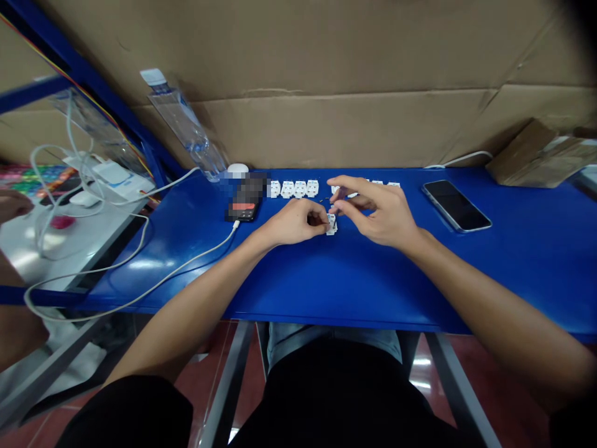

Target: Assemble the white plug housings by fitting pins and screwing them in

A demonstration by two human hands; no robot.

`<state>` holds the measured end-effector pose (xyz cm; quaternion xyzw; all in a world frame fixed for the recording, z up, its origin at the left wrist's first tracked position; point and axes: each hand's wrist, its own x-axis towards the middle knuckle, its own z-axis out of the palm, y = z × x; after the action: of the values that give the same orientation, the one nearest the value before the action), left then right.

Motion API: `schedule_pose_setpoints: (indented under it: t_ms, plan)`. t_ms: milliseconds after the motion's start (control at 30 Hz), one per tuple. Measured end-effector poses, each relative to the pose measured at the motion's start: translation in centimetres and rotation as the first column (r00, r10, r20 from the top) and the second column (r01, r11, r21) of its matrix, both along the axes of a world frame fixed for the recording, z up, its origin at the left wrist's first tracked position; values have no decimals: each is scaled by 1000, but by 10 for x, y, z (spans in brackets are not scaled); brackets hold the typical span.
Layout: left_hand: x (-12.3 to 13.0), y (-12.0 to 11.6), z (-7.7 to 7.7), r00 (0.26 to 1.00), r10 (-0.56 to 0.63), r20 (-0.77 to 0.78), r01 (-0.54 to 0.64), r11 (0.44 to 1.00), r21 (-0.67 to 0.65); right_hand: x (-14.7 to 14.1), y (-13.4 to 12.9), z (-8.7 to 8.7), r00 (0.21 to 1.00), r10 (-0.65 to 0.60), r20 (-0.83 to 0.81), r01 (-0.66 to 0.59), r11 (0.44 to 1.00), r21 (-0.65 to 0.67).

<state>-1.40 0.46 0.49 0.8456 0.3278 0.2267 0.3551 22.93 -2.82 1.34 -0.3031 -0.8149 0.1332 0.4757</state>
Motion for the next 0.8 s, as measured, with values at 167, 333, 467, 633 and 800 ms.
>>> schedule_pose_setpoints:
  t_ms: [167,333,467,633,800]
  plan:
    - [0,0,0,1000,-8,-2,8,1000,-2,0,0,0,1000,18,-14,-17,1000,24]
    - [-1,-1,0,1000,0,-3,0,1000,8,-1,-1,-1,999,-25,-33,25,1000,-13]
    - [0,0,1,1000,-7,-6,7,1000,4,-3,-2,-2,996,-72,-58,76,995,67]
    - [0,-1,1,1000,1,-14,-1,1000,7,-4,-4,-2,1000,11,-23,-12,999,-39]
    - [0,-1,2,1000,4,-23,-4,1000,0,-6,-2,-1,992,-93,-83,100,991,87]
